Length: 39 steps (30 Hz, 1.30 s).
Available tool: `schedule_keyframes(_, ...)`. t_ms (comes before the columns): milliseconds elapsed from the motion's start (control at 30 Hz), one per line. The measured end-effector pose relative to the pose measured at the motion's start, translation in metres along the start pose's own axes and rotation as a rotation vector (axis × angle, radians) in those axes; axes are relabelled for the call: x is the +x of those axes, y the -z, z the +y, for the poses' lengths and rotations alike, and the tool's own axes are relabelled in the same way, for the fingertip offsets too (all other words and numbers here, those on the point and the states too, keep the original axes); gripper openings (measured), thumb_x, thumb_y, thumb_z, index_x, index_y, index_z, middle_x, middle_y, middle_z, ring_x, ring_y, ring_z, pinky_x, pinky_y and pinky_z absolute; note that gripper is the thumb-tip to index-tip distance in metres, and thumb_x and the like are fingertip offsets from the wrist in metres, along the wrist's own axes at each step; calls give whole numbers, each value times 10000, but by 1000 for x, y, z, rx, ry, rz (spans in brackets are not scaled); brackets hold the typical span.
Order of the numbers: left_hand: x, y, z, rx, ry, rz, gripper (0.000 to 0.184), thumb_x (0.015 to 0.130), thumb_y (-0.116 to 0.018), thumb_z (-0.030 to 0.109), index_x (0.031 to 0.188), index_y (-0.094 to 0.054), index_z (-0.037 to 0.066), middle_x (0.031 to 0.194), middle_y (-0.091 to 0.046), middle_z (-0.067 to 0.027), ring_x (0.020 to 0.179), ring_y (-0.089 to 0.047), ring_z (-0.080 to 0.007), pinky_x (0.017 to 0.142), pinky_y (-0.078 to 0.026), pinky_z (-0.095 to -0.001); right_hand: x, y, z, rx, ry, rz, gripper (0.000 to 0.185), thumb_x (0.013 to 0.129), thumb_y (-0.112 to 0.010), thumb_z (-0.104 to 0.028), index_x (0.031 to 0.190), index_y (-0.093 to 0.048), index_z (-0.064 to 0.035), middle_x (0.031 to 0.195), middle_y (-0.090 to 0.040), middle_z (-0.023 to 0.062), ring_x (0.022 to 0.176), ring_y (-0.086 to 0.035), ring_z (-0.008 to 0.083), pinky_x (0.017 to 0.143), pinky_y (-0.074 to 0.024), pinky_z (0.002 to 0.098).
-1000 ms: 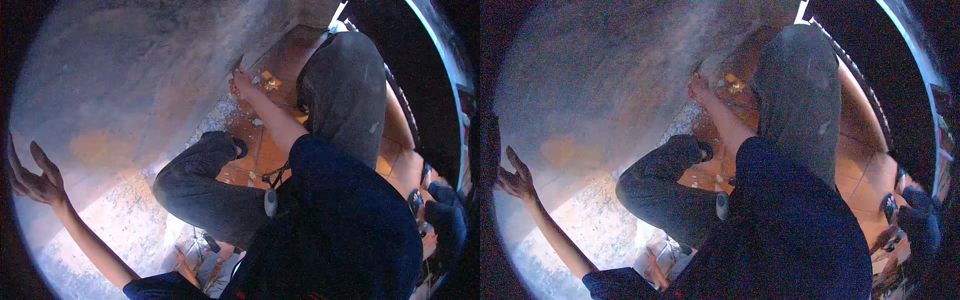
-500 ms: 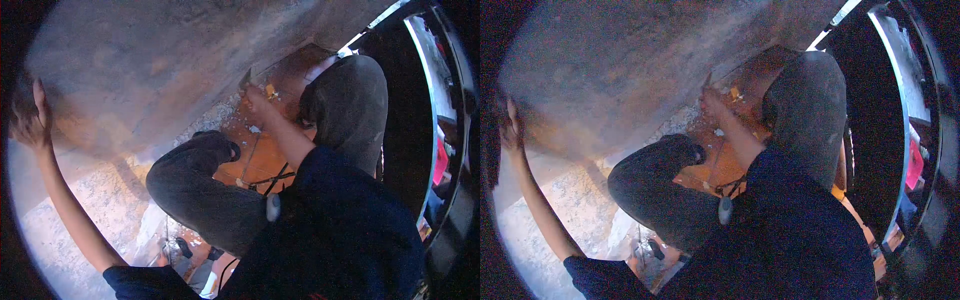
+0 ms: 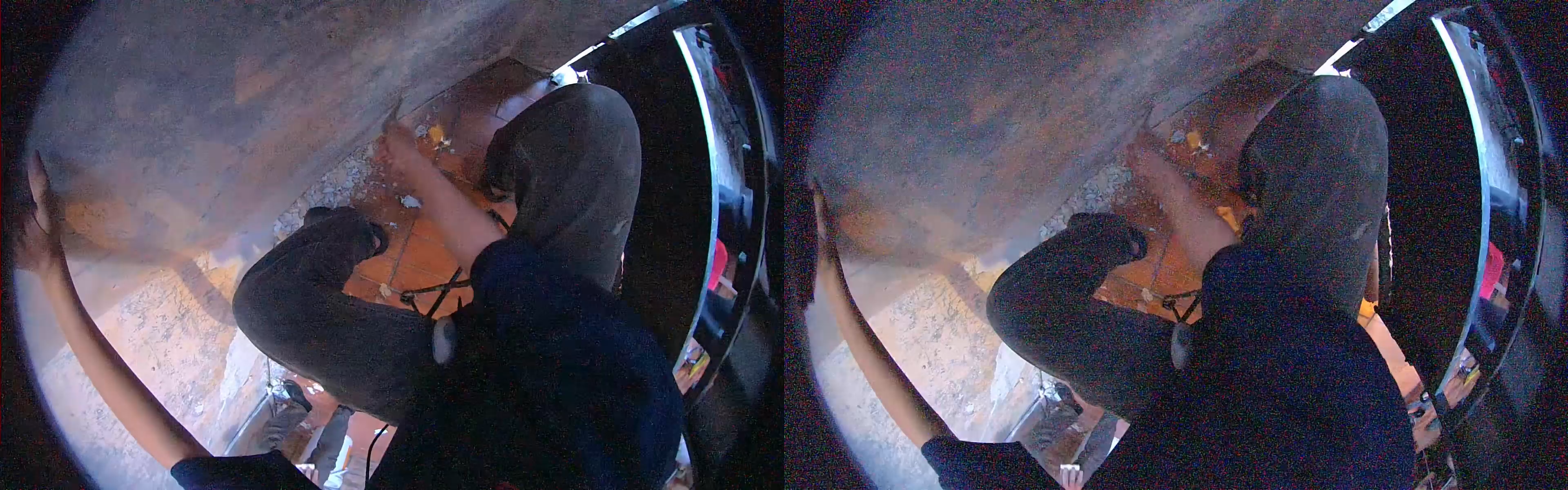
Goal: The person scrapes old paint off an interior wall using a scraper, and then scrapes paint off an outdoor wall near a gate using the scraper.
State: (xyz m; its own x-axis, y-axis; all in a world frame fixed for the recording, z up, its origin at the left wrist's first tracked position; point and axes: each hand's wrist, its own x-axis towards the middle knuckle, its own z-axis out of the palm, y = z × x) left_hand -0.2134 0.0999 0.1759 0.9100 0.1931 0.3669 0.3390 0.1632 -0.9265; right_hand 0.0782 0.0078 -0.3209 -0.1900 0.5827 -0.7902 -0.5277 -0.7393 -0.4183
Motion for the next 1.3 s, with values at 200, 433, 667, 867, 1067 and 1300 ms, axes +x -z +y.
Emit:
schedule_keyframes(200,83,64,49,325,494,-1101,947,775,-462,635,1443,-54,101,1507,10,-104,1369,-78,-349,1046,-155,-574,85,35,39,-50,-30,-60,287,923,-391,-335,874,-487,-69,652,-512,48,446,-443,137,389,-366,271)
schedule_keyframes(433,-3,22,15,467,133,-678,965,763,-443,661,1443,-56,95,1490,-94,-114,1338,-176,-365,1024,-182,-599,35,47,12,278,-142,-288,236,918,-423,-287,939,-515,-71,652,-525,75,500,-484,168,427,-380,323)
schedule_keyframes(667,27,13,6,65,1,-208,984,756,-443,670,1431,-82,52,1469,-133,-147,1322,-209,-373,1016,-189,-609,42,34,21,139,-51,-184,223,913,-436,-256,1008,-522,-73,815,-535,81,560,-482,167,472,-380,329)
schedule_keyframes(867,40,29,11,-93,25,-146,968,747,-442,685,1356,-225,-34,1393,-243,-214,1285,-265,-397,997,-211,-623,40,11,31,-142,70,-25,275,909,-454,-220,1142,-472,-75,997,-542,90,667,-511,164,526,-414,322)
schedule_keyframes(1067,50,32,22,-109,88,-75,851,746,-425,697,1195,-421,-25,1252,-384,-207,1220,-334,-396,979,-235,-625,68,-4,10,-376,162,100,375,899,-482,-191,1248,-412,-76,1087,-549,98,771,-563,165,571,-469,321)
schedule_keyframes(1300,116,66,63,321,714,-1091,865,747,-397,704,1203,-439,-29,1267,-384,-215,1218,-346,-383,989,-235,-601,90,9,15,-320,199,142,279,876,-509,-193,1124,-484,-68,950,-564,87,725,-570,164,558,-476,342)
